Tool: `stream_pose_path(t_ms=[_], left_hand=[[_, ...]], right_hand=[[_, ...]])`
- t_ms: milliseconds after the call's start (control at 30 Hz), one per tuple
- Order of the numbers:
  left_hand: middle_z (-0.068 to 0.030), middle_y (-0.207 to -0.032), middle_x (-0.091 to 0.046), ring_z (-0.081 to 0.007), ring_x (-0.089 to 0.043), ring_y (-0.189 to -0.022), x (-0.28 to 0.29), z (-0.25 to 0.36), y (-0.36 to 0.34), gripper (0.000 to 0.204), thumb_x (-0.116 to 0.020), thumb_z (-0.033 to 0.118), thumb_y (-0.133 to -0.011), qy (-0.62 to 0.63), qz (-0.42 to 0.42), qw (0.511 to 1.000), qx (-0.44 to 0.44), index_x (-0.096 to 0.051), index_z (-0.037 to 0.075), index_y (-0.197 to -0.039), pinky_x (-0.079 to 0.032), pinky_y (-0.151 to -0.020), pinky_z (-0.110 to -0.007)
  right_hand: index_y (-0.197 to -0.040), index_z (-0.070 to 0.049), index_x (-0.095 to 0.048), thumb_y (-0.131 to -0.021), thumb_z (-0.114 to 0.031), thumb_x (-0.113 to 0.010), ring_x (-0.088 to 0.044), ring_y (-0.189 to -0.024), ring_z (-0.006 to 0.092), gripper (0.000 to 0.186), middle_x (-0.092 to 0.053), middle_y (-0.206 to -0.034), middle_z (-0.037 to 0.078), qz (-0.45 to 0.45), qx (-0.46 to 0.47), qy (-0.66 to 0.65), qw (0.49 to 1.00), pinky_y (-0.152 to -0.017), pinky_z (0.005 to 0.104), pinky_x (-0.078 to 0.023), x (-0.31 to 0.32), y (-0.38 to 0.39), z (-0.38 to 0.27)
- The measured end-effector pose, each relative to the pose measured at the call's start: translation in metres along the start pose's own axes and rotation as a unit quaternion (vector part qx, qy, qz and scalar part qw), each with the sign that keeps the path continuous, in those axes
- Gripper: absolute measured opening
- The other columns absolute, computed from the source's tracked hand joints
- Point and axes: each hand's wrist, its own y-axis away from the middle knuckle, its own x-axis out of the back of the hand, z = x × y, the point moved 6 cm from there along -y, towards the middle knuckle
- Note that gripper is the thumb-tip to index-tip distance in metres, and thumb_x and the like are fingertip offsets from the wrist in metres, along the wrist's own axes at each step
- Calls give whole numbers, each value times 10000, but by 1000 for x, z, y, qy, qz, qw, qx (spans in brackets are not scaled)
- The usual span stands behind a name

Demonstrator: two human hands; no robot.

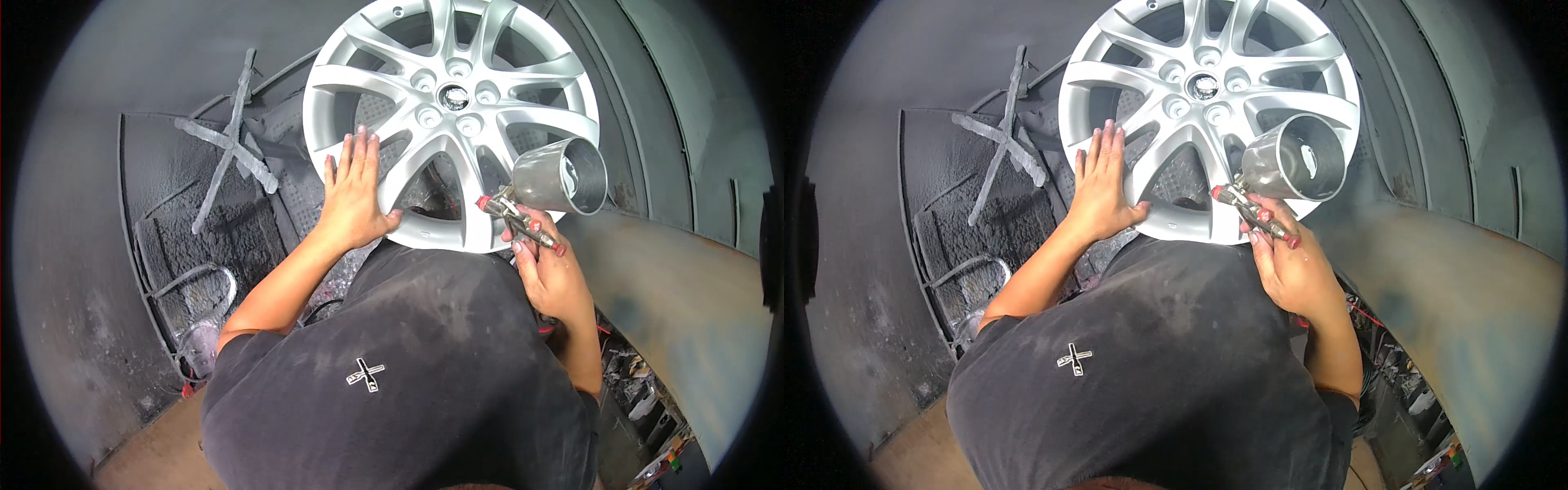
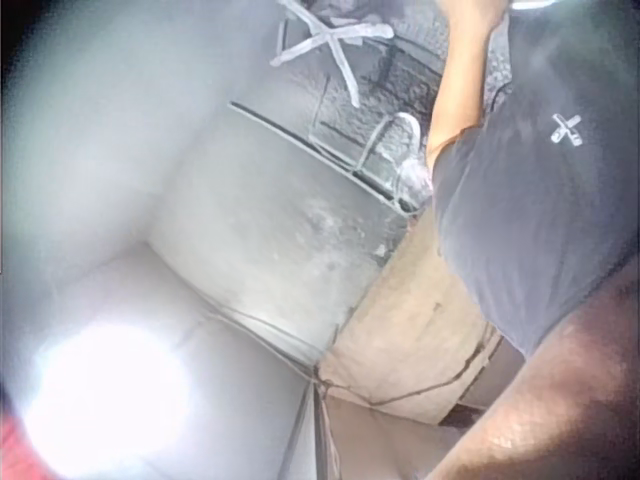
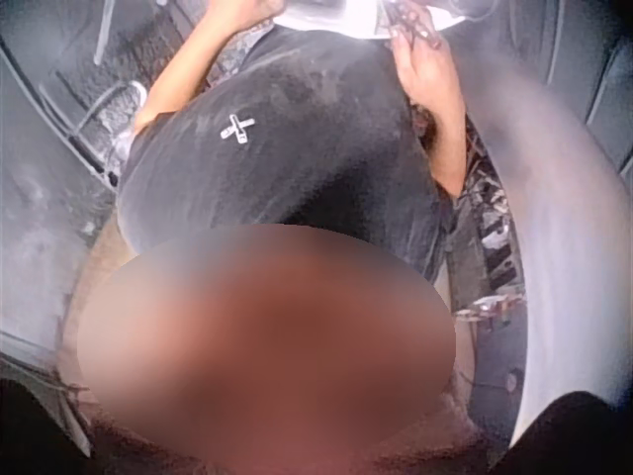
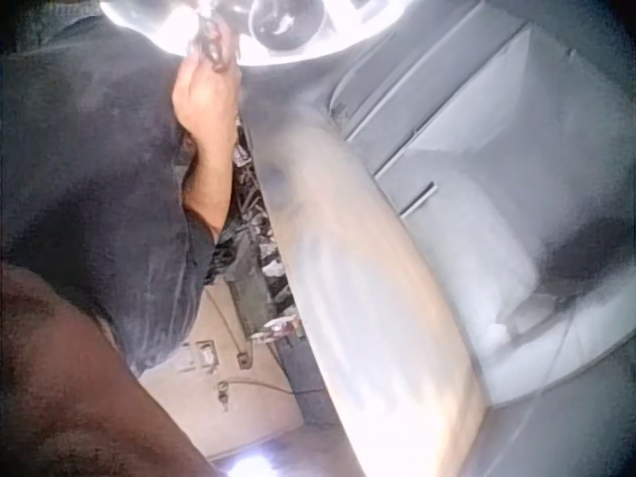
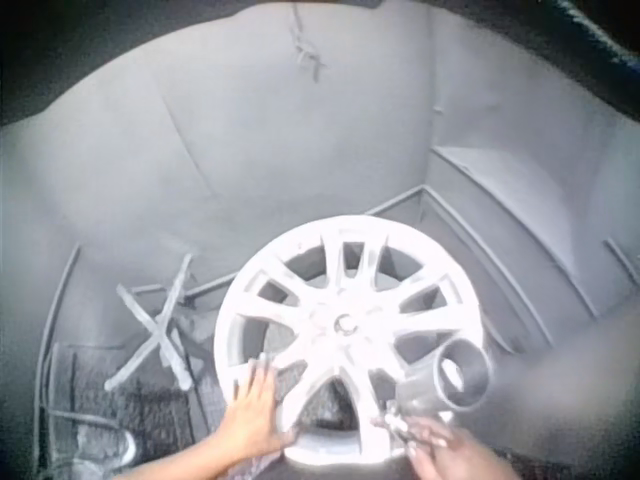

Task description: The person paints a car wheel by hand using a spray gun, rotating the wheel on a stand and applying paint to the inner and outer surfaces.

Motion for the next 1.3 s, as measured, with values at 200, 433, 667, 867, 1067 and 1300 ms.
stream_pose_path(t_ms=[200, 433, 667, 867, 1067, 1300], left_hand=[[-241, -1633, -243, -384, -231, -1524, 8, -32, -23, 1091, -798, 441, -755, -15, 21, 998, -57, -231, -11, -1570, -200, -1215, -591], [-204, -1079, -703, -411, -657, -1082, 14, -55, -67, 586, -752, 273, -821, 7, -100, 993, -69, -538, -8, -1288, -493, -992, -490], [-269, -1142, -658, -439, -644, -1063, 2, -24, -79, 640, -726, 219, -841, 76, -1, 995, -58, -462, -30, -1368, -516, -946, -490], [-253, -1211, -605, -392, -608, -1142, 5, -45, -1, 632, -643, 114, -843, -2, 75, 992, -102, -437, -92, -1404, -413, -1085, -533], [-264, -1342, -557, -417, -565, -1215, -5, 0, 39, 596, -607, 47, -853, 62, 101, 990, -77, -472, -23, -1430, -395, -1075, -533], [-96, -1038, -751, -290, -713, -955, 27, -45, 14, 401, -757, 143, -832, 83, 154, 980, -95, -698, 101, -1226, -502, -964, -443]], right_hand=[[-1372, -6, -499, -971, -19, -547, -694, -1002, 354, 404, -691, -1127, 179, -48, 5, 4, 999, -856, 404, -534, -4, -10, -12], [-1367, 16, -499, -968, -3, -560, -691, -939, 331, 405, -679, -1076, 158, -81, 40, 4, 996, -860, 395, -532, -16, -33, -35], [-1369, 9, -496, -968, 12, -546, -696, -916, 311, 404, -693, -1072, 153, -40, 37, 18, 998, -852, 377, -528, -13, -41, -48], [-1398, -10, -458, -971, 15, -539, -696, -856, 296, 436, -720, -1140, 150, -24, -45, 15, 999, -831, 345, -520, -4, -23, -36], [-1424, -12, -431, -971, 8, -538, -687, -995, 349, 466, -706, -1140, 165, -105, 1, 51, 993, -895, 391, -517, -28, -21, -27], [-1357, 37, -493, -972, -6, -551, -676, -1007, 357, 392, -669, -1120, 179, -173, 50, 43, 983, -913, 403, -513, -41, -30, -45]])
